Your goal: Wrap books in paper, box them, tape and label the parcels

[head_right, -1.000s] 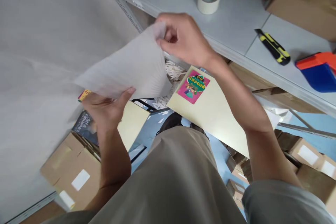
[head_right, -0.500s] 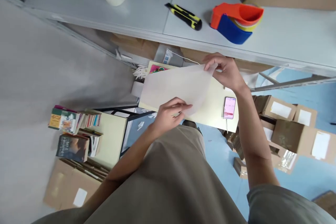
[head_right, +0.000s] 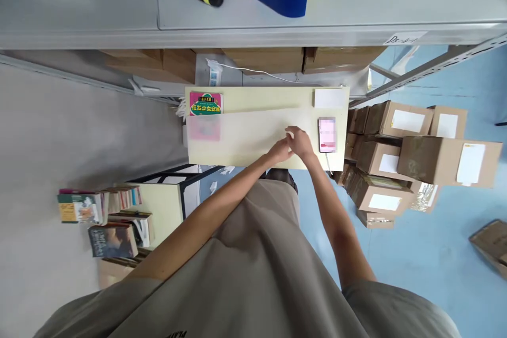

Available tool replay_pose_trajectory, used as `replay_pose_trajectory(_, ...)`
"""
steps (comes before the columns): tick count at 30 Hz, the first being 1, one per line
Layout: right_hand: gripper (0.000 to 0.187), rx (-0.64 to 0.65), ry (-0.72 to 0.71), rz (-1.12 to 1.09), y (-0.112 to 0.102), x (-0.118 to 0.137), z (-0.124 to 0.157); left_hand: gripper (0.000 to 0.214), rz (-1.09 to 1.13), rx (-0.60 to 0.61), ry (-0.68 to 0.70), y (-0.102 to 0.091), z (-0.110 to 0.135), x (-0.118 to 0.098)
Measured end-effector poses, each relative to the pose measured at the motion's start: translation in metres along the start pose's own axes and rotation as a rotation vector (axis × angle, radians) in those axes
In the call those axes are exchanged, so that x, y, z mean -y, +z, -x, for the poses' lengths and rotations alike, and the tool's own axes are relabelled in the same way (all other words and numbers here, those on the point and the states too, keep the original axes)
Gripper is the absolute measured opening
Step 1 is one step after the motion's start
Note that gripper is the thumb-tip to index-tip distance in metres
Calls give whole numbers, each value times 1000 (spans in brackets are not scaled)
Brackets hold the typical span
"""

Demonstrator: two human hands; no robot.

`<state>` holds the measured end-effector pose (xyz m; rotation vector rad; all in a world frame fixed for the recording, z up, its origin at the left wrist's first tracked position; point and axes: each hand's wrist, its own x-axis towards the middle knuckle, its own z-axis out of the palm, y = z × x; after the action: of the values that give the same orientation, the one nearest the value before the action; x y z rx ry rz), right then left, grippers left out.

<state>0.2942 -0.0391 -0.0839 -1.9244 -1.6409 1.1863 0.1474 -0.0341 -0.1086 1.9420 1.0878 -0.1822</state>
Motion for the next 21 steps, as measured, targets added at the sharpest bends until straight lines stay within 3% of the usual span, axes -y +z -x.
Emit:
replay_pose_trajectory(2,44,59,108,100,26,-8,3,39,24,14,-3,1,6,16)
replay_pose_trajectory(5,50,72,162,224,50,-26,9,42,34,-107,-36,-10,32,56)
replay_pose_trajectory(10,49,29,106,316,69,-48,23,60,-35,-357,-390,-48,102,147)
replay_pose_trajectory(13,45,-38,94,333,78,-52,25,74,-82,-323,-535,-67,138,190)
replay_pose_trajectory(16,41,-95,97,330,83,-53,25,79,-68,-261,-556,-72,157,214)
replay_pose_trajectory(21,40,-143,161,315,85,-43,24,84,-78,-232,-468,-66,160,223)
